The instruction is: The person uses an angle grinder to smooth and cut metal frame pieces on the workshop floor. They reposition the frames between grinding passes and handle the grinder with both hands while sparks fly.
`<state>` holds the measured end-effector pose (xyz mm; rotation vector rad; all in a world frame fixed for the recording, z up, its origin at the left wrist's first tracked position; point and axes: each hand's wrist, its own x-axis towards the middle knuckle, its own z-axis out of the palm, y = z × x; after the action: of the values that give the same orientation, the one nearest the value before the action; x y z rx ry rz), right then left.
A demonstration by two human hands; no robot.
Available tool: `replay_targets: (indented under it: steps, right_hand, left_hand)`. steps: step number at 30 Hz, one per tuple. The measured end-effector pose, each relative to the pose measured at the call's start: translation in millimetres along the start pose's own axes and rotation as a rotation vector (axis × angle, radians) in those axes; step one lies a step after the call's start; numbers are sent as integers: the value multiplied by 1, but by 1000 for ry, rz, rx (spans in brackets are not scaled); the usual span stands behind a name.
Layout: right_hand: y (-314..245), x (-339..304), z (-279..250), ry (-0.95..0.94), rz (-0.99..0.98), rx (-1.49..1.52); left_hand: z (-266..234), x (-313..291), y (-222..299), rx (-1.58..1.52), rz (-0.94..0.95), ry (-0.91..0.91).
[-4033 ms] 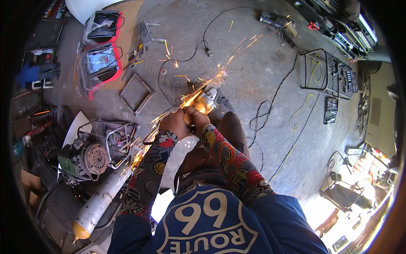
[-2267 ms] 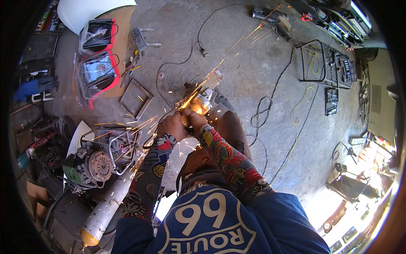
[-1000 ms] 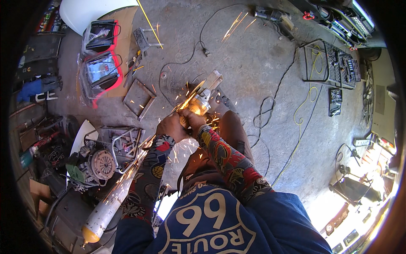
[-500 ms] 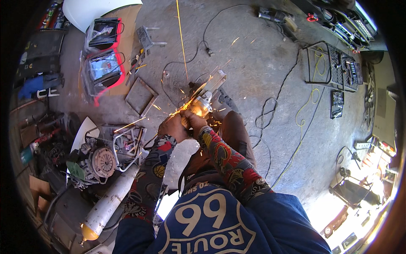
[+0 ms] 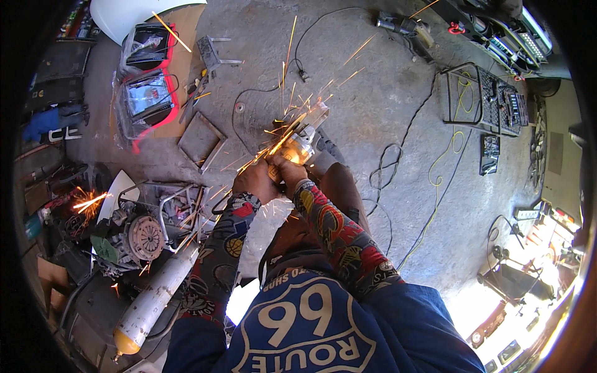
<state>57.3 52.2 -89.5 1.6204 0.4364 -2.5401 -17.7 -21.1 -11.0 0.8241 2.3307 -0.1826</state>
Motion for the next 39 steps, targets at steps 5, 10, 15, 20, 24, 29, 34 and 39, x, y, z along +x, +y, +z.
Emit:
replay_targets:
  steps: [5,10,15,20,24,29,34,39]
  right_hand:
    - [1,4,2,32,35,9]
    - [1,7,1,23,74,19]
    - [3,8,0,5,26,30]
    - [1,9,0,-6,82,10]
    - [-2,4,1,21,98,-9]
    - [-2,-3,4,41,57,17]
    - [2,6,-1,-28,52,-10]
    - [8,20,-4,10,106,-10]
  left_hand:
    - [-3,1,0,8,-32,-64]
    - [-6,1,0,-2,-4,-36]
    - [-6,0,0,6,23,-34]
    - [-7,0,0,13,16,-23]
    - [-9,-1,1,-20,13,-32]
    - [-13,-3,5,1,3,-45]
    - [-15,-4,6,14,-7,-59]
    - [-14,-5,6,0,-5,-44]
